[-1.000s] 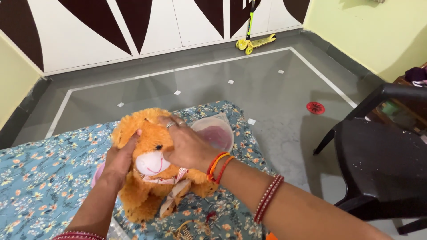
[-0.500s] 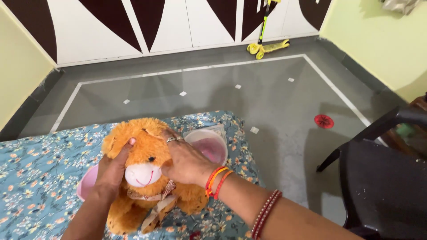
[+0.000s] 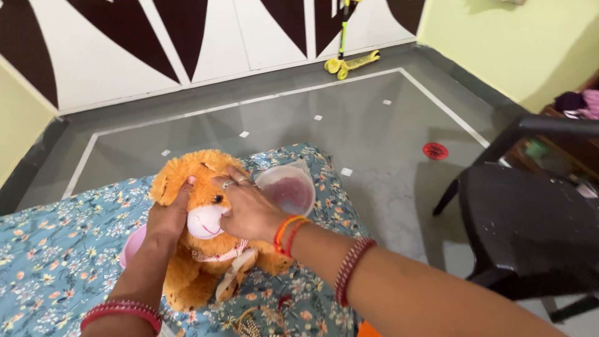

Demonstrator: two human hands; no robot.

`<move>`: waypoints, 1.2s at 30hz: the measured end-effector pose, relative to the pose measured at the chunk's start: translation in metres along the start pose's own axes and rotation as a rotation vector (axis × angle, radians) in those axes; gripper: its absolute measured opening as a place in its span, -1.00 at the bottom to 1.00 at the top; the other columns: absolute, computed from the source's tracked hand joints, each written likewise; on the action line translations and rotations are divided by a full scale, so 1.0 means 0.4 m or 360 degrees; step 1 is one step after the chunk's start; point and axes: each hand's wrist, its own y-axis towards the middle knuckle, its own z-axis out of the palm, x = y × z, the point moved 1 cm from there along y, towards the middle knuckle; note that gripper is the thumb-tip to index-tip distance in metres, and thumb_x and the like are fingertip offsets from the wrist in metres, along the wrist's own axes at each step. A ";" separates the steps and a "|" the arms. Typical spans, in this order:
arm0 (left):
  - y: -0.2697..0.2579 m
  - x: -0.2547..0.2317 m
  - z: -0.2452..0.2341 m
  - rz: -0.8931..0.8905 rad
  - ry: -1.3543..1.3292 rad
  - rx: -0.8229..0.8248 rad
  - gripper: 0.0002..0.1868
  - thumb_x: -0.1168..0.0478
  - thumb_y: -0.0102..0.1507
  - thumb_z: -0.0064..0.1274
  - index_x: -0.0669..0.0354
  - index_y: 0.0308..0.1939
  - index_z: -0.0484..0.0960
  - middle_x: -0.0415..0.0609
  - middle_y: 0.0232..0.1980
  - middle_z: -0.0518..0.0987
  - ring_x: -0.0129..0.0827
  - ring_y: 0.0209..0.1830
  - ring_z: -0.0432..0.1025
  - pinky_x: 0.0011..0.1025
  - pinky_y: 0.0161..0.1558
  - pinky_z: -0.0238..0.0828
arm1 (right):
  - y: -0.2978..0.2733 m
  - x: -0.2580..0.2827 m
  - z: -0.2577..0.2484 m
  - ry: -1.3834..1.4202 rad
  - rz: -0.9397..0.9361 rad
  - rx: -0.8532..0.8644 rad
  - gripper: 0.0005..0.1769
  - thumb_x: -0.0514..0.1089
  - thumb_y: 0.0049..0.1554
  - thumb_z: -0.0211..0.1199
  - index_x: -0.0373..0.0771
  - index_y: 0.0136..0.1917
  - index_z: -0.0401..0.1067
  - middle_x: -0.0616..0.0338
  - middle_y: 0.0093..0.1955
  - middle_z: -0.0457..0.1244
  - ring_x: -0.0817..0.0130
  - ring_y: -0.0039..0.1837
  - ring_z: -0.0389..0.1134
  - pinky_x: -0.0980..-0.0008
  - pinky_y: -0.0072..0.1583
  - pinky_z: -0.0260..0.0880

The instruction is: The person retrieves several small jewelry items from plastic containers on a shelf, then places necklaces and a red string around a teddy bear's neck on a bed. The person adjusts the items on the bear and briefly handles a smartphone.

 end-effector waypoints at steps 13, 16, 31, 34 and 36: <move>0.109 0.048 0.013 -0.0043 0.0785 -0.0147 0.28 -0.73 0.19 -0.22 0.59 0.23 0.51 0.43 0.27 0.51 0.15 0.31 0.39 -0.18 0.29 0.29 | -0.056 0.026 -0.051 -0.0118 0.0223 0.0229 -0.05 0.04 -0.09 0.41 -0.21 0.52 0.20 -0.15 0.44 0.20 0.04 0.46 0.23 0.26 0.43 0.20; 0.115 0.040 0.011 -0.0091 0.0759 -0.0149 0.26 -0.73 0.13 -0.22 0.55 0.20 0.54 0.39 0.27 0.53 0.14 0.30 0.42 -0.16 0.28 0.32 | -0.073 0.046 -0.071 -0.0157 0.0139 0.0259 -0.10 0.05 -0.08 0.40 -0.19 0.49 0.25 -0.14 0.43 0.22 0.07 0.46 0.24 0.29 0.42 0.22; -0.054 -0.068 -0.073 -0.0277 -0.0020 0.0249 -0.04 -0.44 0.09 0.16 0.30 0.26 0.55 0.17 0.17 0.62 0.02 0.07 0.47 -0.09 0.06 0.35 | 0.068 0.001 -0.036 0.0055 0.0040 -0.0073 0.07 0.06 -0.09 0.42 -0.28 0.57 0.07 -0.24 0.56 0.03 -0.04 0.58 0.04 0.23 0.52 0.05; -0.042 -0.046 -0.101 -0.0260 -0.0204 0.0433 -0.08 -0.48 0.16 -0.05 0.13 0.32 0.56 0.10 0.22 0.59 -0.01 0.18 0.42 -0.15 0.11 0.27 | 0.101 -0.008 -0.035 0.0110 0.0284 -0.0103 0.19 0.23 -0.11 0.43 -0.14 0.63 -0.01 -0.36 0.56 -0.07 -0.15 0.59 -0.07 0.15 0.50 0.01; -0.026 -0.011 -0.112 -0.0303 -0.0492 0.0488 -0.12 -0.52 0.21 -0.26 -0.07 0.39 0.41 -0.08 0.29 0.54 -0.16 0.34 0.35 -0.11 0.26 0.16 | 0.125 -0.010 -0.037 0.0021 0.0276 -0.0079 0.16 0.37 -0.08 0.41 -0.20 0.59 0.08 -0.36 0.58 -0.06 -0.17 0.65 -0.14 0.10 0.53 -0.04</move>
